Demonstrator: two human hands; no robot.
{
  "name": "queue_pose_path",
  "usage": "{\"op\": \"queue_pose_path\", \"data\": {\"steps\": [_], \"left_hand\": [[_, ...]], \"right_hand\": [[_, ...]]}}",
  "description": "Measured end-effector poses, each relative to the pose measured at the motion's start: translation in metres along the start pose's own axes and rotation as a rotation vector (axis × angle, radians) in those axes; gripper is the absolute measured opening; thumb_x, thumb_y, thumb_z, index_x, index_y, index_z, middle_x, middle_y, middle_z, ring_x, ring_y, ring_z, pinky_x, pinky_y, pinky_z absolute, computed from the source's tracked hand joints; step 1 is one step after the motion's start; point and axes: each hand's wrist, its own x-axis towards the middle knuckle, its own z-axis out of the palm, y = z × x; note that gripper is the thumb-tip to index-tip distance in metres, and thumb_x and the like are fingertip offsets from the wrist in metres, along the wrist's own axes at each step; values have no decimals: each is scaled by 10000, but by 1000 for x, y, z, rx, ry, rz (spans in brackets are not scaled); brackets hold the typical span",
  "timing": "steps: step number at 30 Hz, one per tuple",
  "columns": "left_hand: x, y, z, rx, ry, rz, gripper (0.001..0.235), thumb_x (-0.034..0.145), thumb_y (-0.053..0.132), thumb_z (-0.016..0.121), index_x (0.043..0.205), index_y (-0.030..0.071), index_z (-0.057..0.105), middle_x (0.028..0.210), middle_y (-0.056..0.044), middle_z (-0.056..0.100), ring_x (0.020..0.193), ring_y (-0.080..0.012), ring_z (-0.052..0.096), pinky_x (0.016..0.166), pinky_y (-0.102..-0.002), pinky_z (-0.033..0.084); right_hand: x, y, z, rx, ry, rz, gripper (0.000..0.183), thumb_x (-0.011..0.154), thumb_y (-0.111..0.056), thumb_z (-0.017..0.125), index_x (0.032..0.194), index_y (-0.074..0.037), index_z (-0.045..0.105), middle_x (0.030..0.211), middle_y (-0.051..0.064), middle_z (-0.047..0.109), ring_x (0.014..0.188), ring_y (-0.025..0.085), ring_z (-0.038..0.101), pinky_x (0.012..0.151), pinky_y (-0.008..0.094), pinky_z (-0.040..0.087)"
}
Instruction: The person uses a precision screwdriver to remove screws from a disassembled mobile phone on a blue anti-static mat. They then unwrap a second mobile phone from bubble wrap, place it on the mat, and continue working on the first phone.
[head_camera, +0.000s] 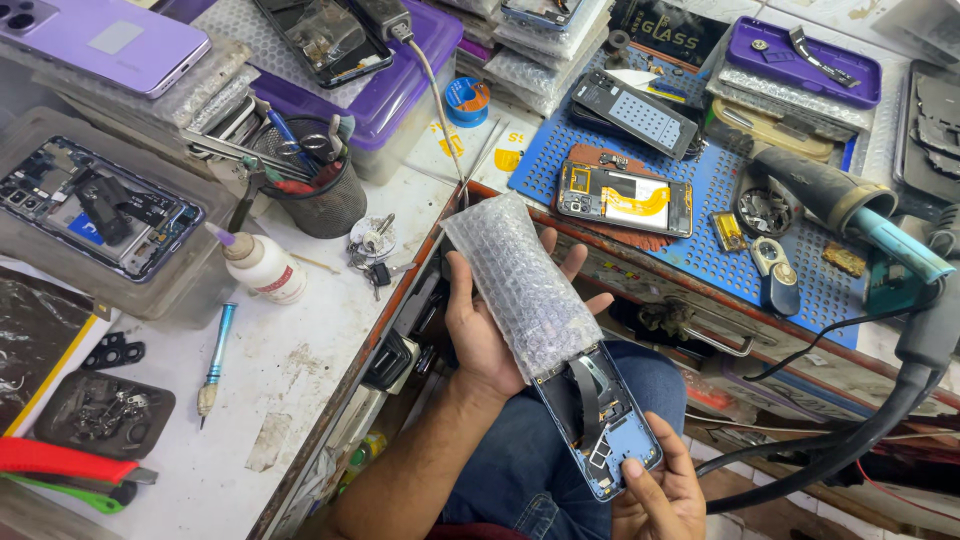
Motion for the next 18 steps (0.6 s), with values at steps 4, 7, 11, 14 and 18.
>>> {"op": "queue_pose_path", "data": {"steps": [4,7,11,14,18], "left_hand": [[1,-6,-5,-53,-44,-27,790,1039,757,350,1598,203,422,1470,-68,562,1438,-349,479,1126,-772,341],[-1,-9,-8,-68,-57,-26,771,1056,750,355,1599,205,412,1473,-74,554,1441,-347,484,1130,-777,346],[-3,-12,-9,3,-42,5,748,1062,722,358,1607,211,390,1482,-74,542,1436,-346,474,1127,-766,350],[-1,-8,-10,45,-37,28,757,1059,712,363,1607,189,368,1498,-81,521,1463,-329,456,1140,-750,354],[1,-7,-9,112,-11,41,735,1052,678,383,1613,205,350,1538,-67,488,1478,-320,429,1139,-754,353]], "right_hand": [[-7,4,10,-41,39,15,617,874,143,559,1474,89,429,1293,318,625,1146,353,678,973,507,574],[-6,7,23,4,2,-45,603,897,113,585,1479,87,429,1300,305,638,1140,334,693,950,468,588],[-2,2,41,-25,-1,12,594,921,84,589,1491,73,422,1279,266,649,1102,296,704,929,426,596],[-2,-1,51,-20,11,48,588,949,44,583,1512,52,413,1260,245,659,1079,269,707,904,398,597],[-1,-2,60,14,-25,49,598,969,29,600,1533,40,403,1288,204,656,1076,233,698,891,358,589]]}}
